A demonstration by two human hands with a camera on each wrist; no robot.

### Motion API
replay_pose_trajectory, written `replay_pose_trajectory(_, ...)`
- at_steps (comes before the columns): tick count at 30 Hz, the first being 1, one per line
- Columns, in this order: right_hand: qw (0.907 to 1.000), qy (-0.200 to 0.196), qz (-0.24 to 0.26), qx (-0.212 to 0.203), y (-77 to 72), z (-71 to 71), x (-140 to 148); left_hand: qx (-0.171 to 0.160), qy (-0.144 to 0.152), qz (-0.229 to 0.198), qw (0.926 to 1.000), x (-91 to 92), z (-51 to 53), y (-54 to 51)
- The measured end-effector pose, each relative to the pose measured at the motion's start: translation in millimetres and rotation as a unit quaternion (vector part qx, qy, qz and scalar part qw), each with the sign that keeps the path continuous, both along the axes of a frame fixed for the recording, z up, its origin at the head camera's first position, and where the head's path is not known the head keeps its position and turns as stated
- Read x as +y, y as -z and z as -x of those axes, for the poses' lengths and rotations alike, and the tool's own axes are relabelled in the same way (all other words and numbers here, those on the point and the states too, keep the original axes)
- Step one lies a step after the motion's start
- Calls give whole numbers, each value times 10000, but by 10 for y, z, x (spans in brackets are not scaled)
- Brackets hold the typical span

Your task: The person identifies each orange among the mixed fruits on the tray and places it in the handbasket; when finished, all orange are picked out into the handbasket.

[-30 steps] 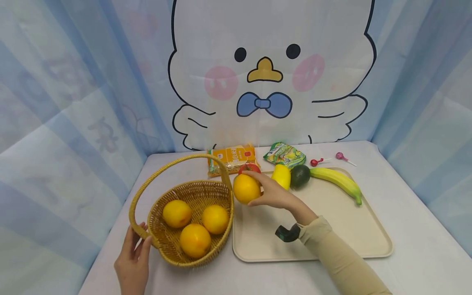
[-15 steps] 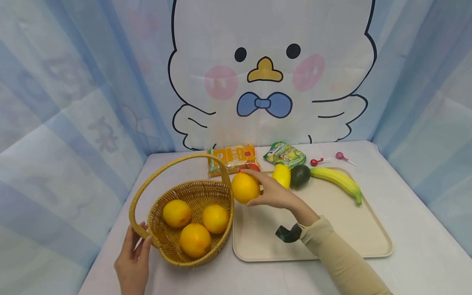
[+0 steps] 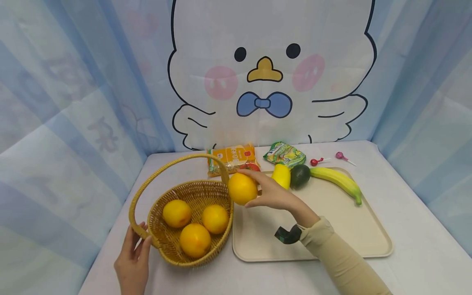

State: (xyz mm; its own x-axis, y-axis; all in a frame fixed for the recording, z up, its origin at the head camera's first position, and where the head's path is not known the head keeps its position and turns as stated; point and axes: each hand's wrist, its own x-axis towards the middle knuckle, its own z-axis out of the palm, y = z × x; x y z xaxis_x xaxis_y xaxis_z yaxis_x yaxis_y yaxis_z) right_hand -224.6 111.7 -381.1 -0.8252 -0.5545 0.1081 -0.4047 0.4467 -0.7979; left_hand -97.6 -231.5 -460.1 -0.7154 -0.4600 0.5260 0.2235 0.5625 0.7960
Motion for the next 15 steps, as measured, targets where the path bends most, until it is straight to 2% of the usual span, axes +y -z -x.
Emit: replay_pose_trajectory(15, 9996, -246, 135, 70, -40, -41, -119, 19, 75, -25, 10000, -12, 2, 8)
